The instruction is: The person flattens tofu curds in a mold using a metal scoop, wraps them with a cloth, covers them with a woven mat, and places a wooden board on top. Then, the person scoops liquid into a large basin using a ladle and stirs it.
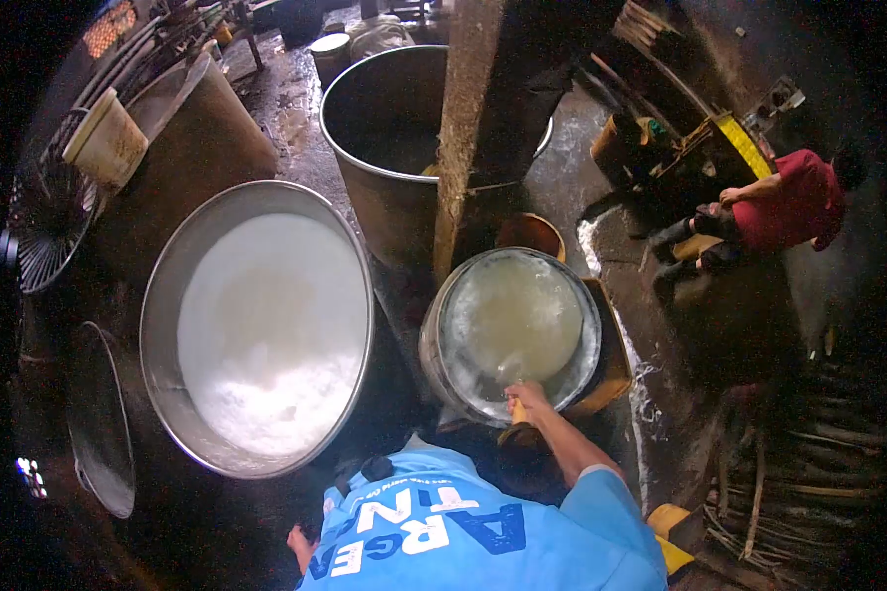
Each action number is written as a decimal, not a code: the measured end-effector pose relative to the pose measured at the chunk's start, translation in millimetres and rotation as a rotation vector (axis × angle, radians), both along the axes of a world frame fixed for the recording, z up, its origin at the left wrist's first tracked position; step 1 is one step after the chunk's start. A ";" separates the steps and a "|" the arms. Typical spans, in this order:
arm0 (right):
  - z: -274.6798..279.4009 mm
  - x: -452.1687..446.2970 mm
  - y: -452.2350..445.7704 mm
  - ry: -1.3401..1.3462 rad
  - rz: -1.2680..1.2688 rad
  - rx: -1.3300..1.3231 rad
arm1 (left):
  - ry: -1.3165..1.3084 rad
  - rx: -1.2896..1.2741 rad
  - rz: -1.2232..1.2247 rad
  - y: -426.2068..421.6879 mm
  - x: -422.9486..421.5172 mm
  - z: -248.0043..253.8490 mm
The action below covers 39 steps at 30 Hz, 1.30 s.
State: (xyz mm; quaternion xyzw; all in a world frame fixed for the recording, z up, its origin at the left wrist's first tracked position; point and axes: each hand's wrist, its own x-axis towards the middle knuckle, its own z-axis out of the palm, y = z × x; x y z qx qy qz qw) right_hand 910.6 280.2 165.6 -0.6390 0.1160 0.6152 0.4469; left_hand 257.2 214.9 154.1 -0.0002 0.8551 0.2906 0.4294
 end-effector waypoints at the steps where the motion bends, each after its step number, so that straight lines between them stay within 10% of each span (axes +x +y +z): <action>1: 13.0 1.6 -4.5 -0.016 0.005 -0.005 | -0.025 0.006 0.039 -6.9 -3.9 0.4; 9: 87.9 11.5 -10.4 -0.157 0.233 -0.124 | -0.189 -0.081 0.316 -85.0 -13.4 -63.5; 20: 169.8 -142.2 105.8 -0.149 0.542 -0.056 | -0.460 0.118 0.269 18.2 -121.3 -81.8; 28: 75.5 -348.7 200.7 0.146 0.606 0.134 | -0.184 0.322 0.248 78.6 -188.5 -9.5; 39: -68.0 -521.6 261.6 0.195 0.665 0.150 | -0.252 0.067 0.603 -93.0 -202.7 -10.3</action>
